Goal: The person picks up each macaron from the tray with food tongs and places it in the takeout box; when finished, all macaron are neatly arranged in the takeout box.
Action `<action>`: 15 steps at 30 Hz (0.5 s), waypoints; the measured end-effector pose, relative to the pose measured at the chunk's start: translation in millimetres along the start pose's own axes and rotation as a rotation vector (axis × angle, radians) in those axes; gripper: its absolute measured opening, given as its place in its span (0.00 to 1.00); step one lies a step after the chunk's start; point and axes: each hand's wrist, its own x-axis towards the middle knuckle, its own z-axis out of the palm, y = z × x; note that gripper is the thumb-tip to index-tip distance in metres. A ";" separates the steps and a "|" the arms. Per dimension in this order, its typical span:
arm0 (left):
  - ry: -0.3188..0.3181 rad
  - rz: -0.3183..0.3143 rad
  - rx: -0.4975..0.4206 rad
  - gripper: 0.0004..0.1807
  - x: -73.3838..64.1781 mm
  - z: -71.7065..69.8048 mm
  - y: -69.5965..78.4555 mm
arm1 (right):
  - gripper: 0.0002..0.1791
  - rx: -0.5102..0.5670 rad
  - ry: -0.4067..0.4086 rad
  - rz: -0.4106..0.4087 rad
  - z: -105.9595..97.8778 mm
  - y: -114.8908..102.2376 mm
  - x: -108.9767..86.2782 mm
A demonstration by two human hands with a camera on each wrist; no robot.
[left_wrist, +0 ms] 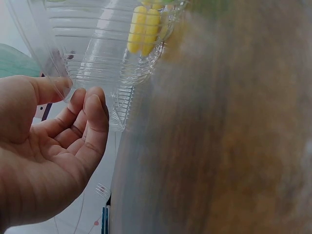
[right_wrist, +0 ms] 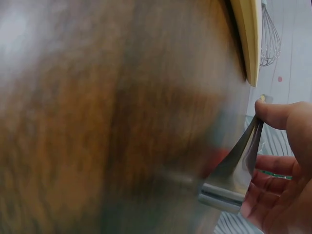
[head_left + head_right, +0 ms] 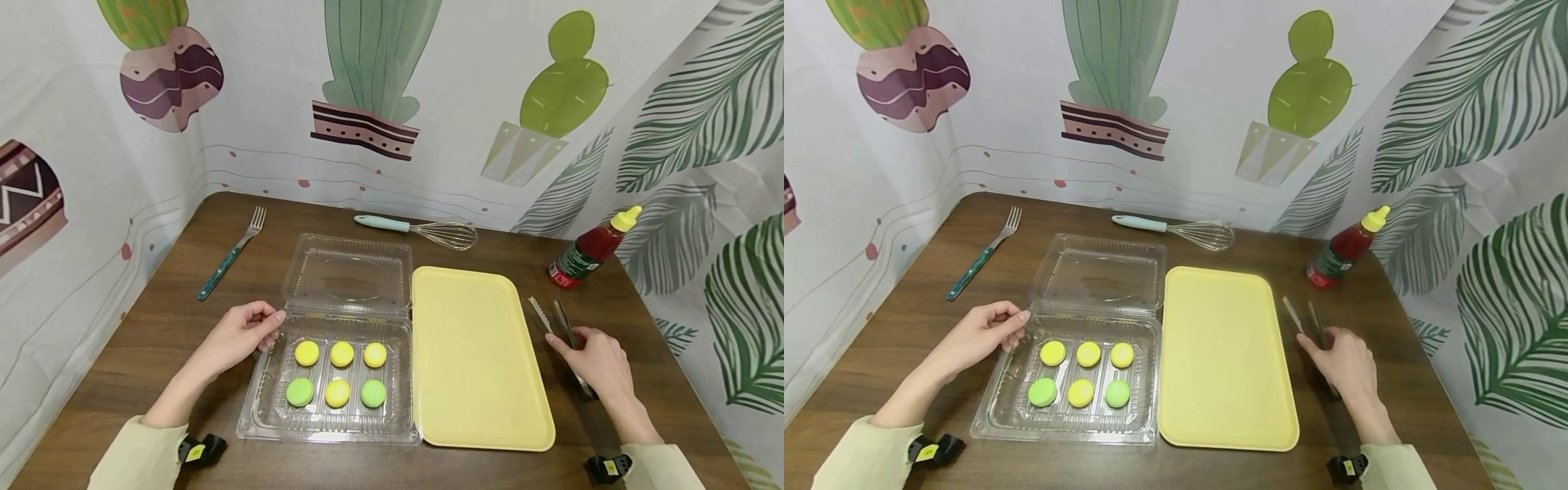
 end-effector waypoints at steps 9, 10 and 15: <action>0.002 -0.002 0.003 0.15 1.2 -0.1 -3.4 | 0.44 -0.023 -0.006 -0.019 2.8 3.3 0.2; 0.003 -0.004 0.003 0.16 1.1 -0.3 -3.4 | 0.44 -0.025 -0.004 -0.022 3.4 3.6 0.4; 0.004 -0.001 0.009 0.15 1.5 -0.3 -4.2 | 0.44 -0.033 -0.010 -0.024 6.2 4.8 -0.2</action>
